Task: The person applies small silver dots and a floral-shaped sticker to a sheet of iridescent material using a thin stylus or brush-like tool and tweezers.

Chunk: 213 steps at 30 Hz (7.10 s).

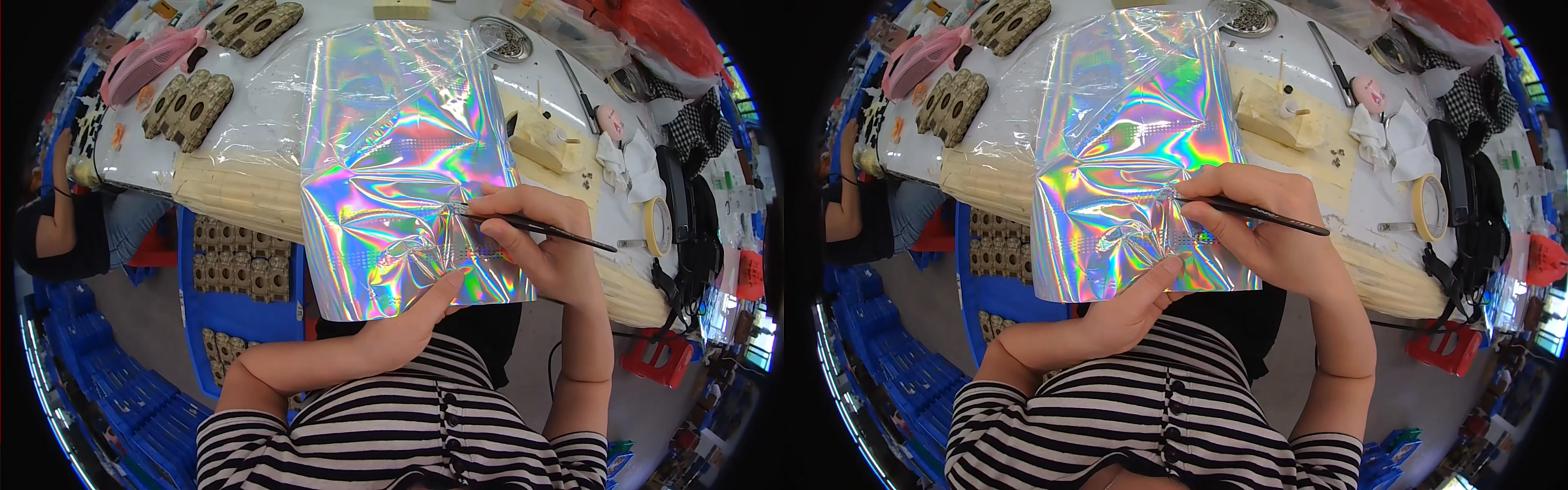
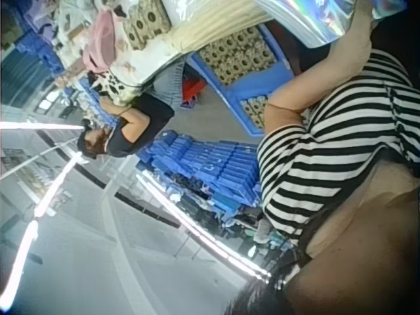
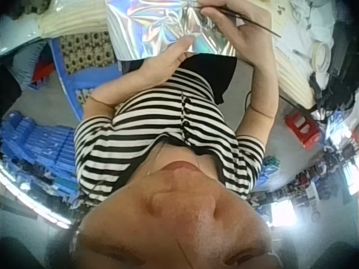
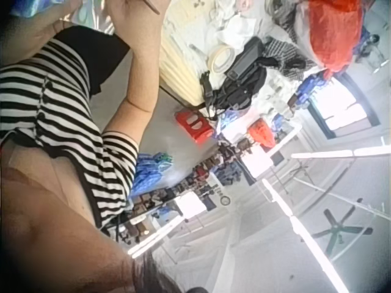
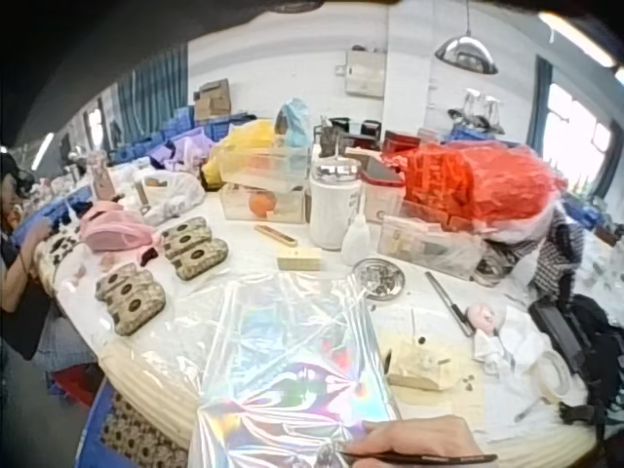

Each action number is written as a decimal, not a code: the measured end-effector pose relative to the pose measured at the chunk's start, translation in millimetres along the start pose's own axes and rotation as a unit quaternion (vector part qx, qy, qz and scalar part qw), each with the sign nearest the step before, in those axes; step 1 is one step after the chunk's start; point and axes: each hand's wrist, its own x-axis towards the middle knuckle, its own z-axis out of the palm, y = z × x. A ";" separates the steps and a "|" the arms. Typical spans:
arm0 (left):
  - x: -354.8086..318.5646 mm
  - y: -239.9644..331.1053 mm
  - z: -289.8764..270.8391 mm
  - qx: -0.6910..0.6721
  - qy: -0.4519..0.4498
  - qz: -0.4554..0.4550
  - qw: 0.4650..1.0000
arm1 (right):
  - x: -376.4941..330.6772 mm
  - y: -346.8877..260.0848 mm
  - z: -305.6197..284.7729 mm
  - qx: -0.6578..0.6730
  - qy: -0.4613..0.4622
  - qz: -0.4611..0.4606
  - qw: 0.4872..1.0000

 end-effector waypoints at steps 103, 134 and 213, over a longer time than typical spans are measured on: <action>1.2 3.3 0.0 0.009 -0.035 0.027 0.999 | 3.1 4.8 5.3 -0.047 0.028 -0.049 0.997; 0.1 3.0 1.0 -0.007 -0.028 0.028 0.999 | 1.4 2.7 2.1 -0.027 0.030 -0.031 0.999; -2.9 2.0 1.9 -0.038 -0.023 0.046 0.998 | 1.0 5.5 5.4 -0.049 0.014 -0.058 0.997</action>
